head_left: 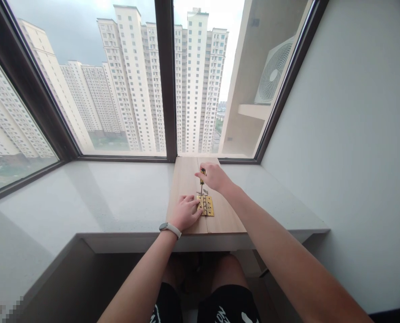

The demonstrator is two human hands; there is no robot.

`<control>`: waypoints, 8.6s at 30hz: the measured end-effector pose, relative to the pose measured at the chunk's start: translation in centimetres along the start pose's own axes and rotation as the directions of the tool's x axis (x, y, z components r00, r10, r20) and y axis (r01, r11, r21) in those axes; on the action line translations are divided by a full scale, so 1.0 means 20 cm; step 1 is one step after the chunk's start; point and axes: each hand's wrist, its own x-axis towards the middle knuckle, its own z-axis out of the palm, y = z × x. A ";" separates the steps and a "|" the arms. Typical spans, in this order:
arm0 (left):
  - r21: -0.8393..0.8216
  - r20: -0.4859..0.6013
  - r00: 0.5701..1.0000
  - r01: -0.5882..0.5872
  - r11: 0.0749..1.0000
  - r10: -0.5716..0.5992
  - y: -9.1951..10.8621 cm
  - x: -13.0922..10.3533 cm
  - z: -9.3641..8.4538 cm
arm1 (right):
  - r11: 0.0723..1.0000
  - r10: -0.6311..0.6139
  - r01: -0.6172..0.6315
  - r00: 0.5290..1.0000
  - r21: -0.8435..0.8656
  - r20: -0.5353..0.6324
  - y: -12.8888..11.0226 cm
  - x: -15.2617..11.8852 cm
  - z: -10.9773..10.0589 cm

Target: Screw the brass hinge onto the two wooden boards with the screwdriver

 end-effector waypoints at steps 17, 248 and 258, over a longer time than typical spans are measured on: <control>0.000 0.007 1.000 0.017 1.000 -0.017 0.00 0.00 0.00 | 0.999 0.035 -0.033 0.996 -0.019 0.085 -0.01 -0.02 -0.02; 0.038 0.046 0.999 0.013 0.999 -0.015 0.02 -0.01 -0.01 | 0.962 0.037 0.099 0.878 -0.256 0.478 -0.07 0.05 -0.01; 0.048 0.042 0.999 0.018 0.999 -0.020 0.02 -0.01 -0.01 | 0.928 0.054 0.103 0.914 -0.358 0.402 -0.09 0.04 -0.03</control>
